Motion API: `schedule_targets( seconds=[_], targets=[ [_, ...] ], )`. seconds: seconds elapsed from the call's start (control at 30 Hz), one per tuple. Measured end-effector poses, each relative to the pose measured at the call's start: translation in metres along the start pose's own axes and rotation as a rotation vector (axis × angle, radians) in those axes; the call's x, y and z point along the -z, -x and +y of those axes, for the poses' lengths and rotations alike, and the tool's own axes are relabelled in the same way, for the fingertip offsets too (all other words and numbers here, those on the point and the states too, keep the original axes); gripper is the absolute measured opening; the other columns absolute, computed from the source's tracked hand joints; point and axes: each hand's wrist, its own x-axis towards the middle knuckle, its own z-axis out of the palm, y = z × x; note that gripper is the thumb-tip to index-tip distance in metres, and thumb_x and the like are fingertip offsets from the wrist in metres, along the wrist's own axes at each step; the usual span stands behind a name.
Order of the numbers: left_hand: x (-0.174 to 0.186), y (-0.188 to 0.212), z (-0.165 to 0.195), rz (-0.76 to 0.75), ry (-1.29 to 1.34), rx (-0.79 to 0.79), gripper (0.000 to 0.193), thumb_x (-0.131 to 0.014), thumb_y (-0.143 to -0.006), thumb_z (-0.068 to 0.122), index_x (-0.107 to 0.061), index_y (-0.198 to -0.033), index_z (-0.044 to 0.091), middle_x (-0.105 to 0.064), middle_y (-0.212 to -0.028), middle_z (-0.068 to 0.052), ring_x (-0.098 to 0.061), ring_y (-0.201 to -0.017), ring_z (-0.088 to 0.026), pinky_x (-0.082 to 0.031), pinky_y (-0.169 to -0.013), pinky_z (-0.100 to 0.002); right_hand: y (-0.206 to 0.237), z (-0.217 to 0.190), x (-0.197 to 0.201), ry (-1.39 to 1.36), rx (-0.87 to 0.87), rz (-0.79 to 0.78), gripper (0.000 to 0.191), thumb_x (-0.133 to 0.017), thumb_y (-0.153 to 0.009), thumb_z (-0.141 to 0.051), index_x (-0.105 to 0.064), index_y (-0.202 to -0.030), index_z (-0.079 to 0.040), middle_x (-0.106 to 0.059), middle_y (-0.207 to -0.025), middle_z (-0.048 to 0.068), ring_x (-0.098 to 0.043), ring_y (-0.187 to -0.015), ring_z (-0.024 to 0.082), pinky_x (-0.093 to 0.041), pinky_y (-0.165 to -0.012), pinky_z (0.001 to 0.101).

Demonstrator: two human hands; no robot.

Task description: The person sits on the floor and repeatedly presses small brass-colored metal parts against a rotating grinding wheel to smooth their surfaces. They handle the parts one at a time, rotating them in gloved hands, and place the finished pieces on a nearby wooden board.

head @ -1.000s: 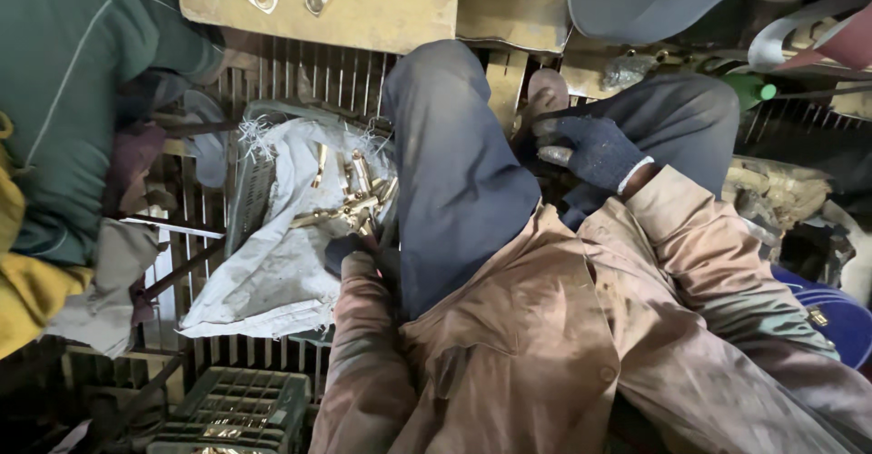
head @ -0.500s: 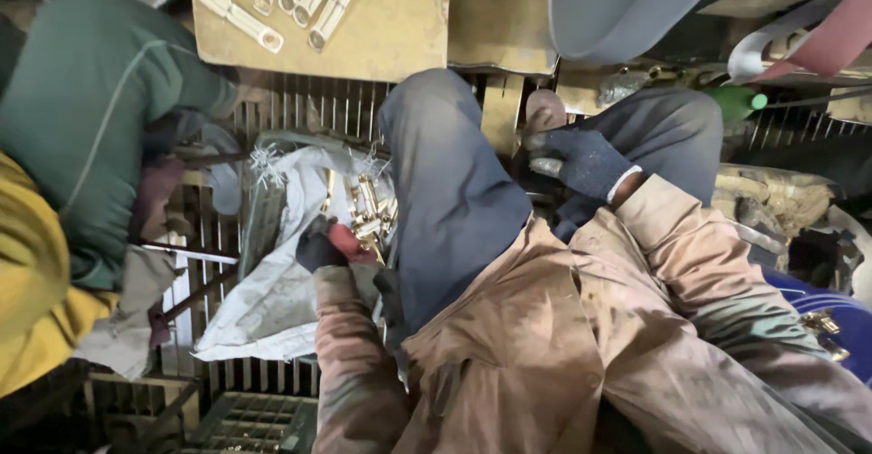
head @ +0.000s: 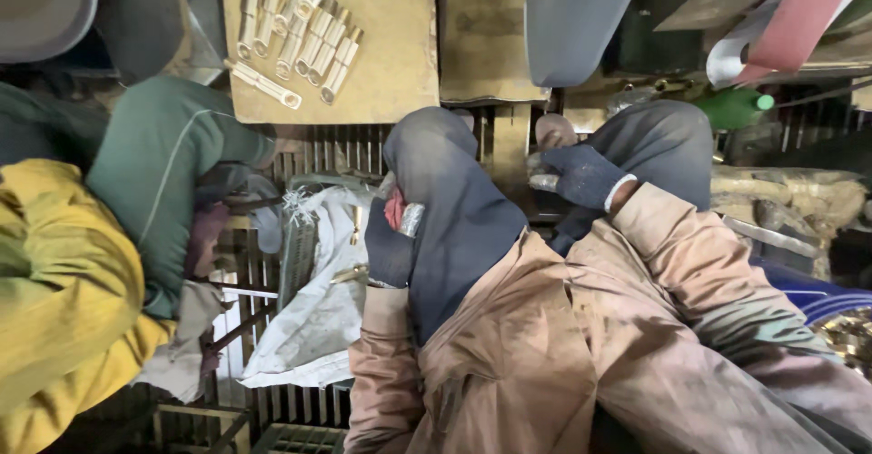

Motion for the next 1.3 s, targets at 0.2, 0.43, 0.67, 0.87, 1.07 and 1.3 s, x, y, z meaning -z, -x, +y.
schedule_targets(
  seconds=[0.2,0.43,0.67,0.87,1.07,1.3],
  targets=[
    [0.017,-0.017,0.031,0.078,-0.270,0.104,0.045,-0.076,-0.092,-0.001,-0.062,-0.134,-0.002,-0.074,-0.121,-0.016,-0.072,-0.110,-0.018,-0.056,-0.097,-0.028,-0.003,0.002,-0.002,-0.072,0.029,0.020,0.041,-0.065,-0.094,-0.040,-0.071,-0.123,-0.012,-0.075,-0.109,0.015,-0.069,-0.103,0.037,-0.054,-0.090,0.0457],
    [0.035,-0.081,0.065,0.028,-0.128,0.175,0.061,-0.057,-0.068,-0.015,-0.059,-0.128,-0.005,-0.070,-0.126,-0.017,-0.073,-0.103,-0.021,-0.060,-0.054,-0.034,-0.004,-0.002,-0.002,-0.147,0.009,0.014,0.043,-0.065,-0.094,-0.041,-0.070,-0.122,-0.009,-0.075,-0.105,0.015,-0.070,-0.102,0.036,-0.054,-0.089,0.0439],
    [0.009,-0.177,0.083,0.216,-0.252,0.353,0.049,-0.063,-0.084,-0.001,-0.062,-0.132,0.008,-0.069,-0.114,-0.007,-0.071,-0.089,-0.022,-0.059,-0.057,-0.037,-0.008,-0.007,-0.002,-0.112,0.082,0.052,0.038,-0.067,-0.093,-0.038,-0.072,-0.116,-0.009,-0.075,-0.103,0.016,-0.069,-0.097,0.037,-0.053,-0.085,0.0455],
    [-0.004,-0.236,0.078,0.186,-0.962,-0.199,0.015,-0.068,-0.081,0.003,-0.064,-0.094,0.007,-0.067,-0.090,-0.013,-0.066,-0.087,-0.037,-0.052,-0.076,-0.049,-0.009,-0.009,-0.001,-0.147,0.111,0.082,0.034,-0.067,-0.093,-0.037,-0.073,-0.109,-0.007,-0.074,-0.100,0.016,-0.069,-0.093,0.039,-0.054,-0.081,0.0464],
    [-0.020,-0.248,0.073,0.195,-1.064,-0.348,0.015,-0.065,-0.079,0.006,-0.057,-0.091,0.007,-0.059,-0.095,-0.017,-0.059,-0.091,-0.041,-0.048,-0.075,-0.051,-0.009,-0.010,0.003,-0.119,-0.003,-0.033,0.035,-0.067,-0.094,-0.040,-0.072,-0.101,-0.006,-0.074,-0.094,0.017,-0.070,-0.093,0.038,-0.054,-0.082,0.0474],
    [-0.019,-0.248,0.079,0.245,-1.057,-0.389,0.012,-0.059,-0.084,-0.001,-0.057,-0.094,0.007,-0.057,-0.097,-0.016,-0.058,-0.093,-0.040,-0.048,-0.078,-0.049,-0.013,-0.003,-0.005,-0.145,0.053,0.004,0.038,-0.067,-0.091,-0.041,-0.073,-0.110,-0.008,-0.074,-0.100,0.019,-0.070,-0.095,0.040,-0.054,-0.084,0.0478]
  ],
)
